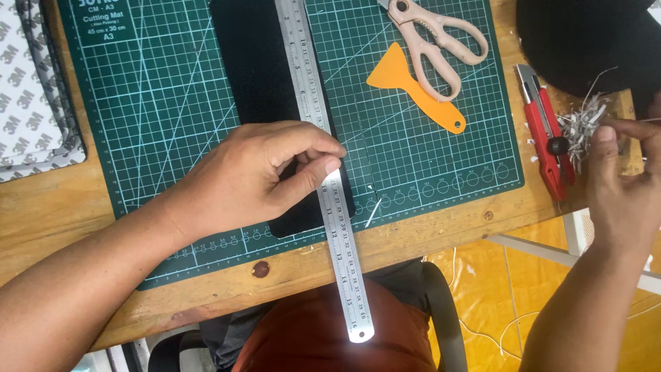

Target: The person uses a metal ruler and a red utility knife to cut a strip of black fabric on a green cutting mat. After cutting, they apply double-sided tape to the fabric and use an orange plastic scraper to smooth the surface.

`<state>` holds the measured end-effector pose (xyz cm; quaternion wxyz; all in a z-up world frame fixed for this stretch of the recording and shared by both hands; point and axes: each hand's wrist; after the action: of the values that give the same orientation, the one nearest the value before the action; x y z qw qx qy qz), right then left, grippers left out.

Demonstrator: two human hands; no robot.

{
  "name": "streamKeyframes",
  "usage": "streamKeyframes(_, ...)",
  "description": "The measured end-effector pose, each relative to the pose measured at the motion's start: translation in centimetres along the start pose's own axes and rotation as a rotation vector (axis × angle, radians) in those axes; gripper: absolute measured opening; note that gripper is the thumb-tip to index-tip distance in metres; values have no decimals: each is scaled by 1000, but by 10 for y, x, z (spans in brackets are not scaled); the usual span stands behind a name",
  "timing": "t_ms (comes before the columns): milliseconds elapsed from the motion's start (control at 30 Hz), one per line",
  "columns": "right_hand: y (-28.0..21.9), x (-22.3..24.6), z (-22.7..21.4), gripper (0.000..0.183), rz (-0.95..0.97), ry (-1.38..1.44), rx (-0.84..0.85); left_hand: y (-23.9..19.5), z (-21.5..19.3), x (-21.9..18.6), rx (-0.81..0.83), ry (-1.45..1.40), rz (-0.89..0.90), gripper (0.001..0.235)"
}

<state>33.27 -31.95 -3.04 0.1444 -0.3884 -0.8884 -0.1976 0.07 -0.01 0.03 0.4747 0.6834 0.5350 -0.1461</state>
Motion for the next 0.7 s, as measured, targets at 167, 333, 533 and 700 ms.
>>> streamKeyframes(167,-1,1,6,31,-34,214,-53,1,-1,0,13,7,12,13)
streamKeyframes(333,0,-5,13,19,-56,189,-97,0,-1,0,21,6,10,14)
streamKeyframes(533,-2,16,9,23,2,113,-80,0,-1,1,16,1,5,12)
streamKeyframes(700,-2,12,10,55,45,62,-113,-1,0,2,23,11,-6,12)
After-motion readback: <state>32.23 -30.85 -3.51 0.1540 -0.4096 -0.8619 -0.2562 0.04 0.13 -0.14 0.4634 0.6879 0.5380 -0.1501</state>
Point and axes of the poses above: each hand's wrist, its own y-axis towards the middle knuckle, its own z-axis out of the palm, x = y × z, and after that the axes turned 15 degrees about z, right-handed
